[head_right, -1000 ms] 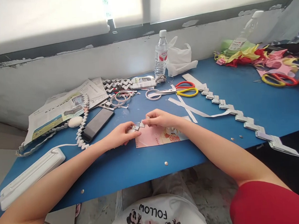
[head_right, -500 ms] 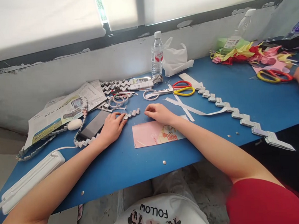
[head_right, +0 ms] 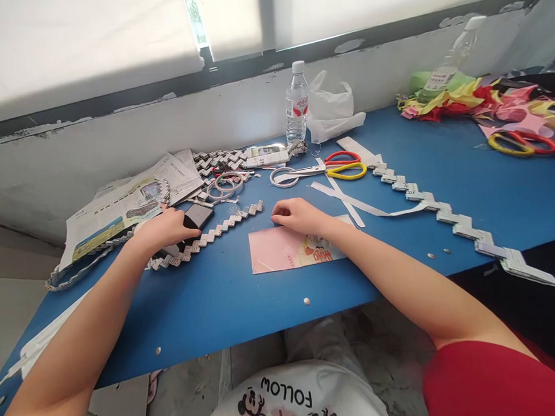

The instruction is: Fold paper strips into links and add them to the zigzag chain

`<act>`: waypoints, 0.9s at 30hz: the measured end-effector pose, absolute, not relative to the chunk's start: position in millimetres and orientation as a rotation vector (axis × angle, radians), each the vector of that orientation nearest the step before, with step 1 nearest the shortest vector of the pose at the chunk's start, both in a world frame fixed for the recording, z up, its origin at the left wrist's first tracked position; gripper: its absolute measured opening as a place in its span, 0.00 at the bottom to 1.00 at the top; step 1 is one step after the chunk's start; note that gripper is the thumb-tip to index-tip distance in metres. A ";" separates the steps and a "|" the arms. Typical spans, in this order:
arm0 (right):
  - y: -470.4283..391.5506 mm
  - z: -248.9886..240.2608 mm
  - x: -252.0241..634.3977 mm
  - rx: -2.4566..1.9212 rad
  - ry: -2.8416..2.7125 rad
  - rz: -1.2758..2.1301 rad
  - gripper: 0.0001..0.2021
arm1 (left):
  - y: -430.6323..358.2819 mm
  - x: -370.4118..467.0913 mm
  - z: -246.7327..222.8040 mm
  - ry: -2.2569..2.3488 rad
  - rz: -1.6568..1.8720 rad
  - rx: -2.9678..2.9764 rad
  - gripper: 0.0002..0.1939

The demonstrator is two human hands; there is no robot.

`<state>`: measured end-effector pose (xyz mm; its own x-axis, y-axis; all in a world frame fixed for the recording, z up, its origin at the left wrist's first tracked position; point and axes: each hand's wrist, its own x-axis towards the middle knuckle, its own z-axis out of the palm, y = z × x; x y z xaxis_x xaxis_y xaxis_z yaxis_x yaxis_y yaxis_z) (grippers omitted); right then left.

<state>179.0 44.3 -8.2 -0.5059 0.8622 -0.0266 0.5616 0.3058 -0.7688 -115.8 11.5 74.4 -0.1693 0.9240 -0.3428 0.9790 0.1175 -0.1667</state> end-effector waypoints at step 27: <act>28.0 64.0 10.4 -1.326 -2.727 1.451 0.33 | 13.4 -127.0 91.4 1.967 0.890 2.039 0.12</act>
<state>10.4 28.0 64.0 -0.6687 0.5381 -0.5131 0.7262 0.3244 -0.6061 -127.0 13.4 91.4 -0.0490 0.9542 0.2952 0.8517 -0.1145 0.5113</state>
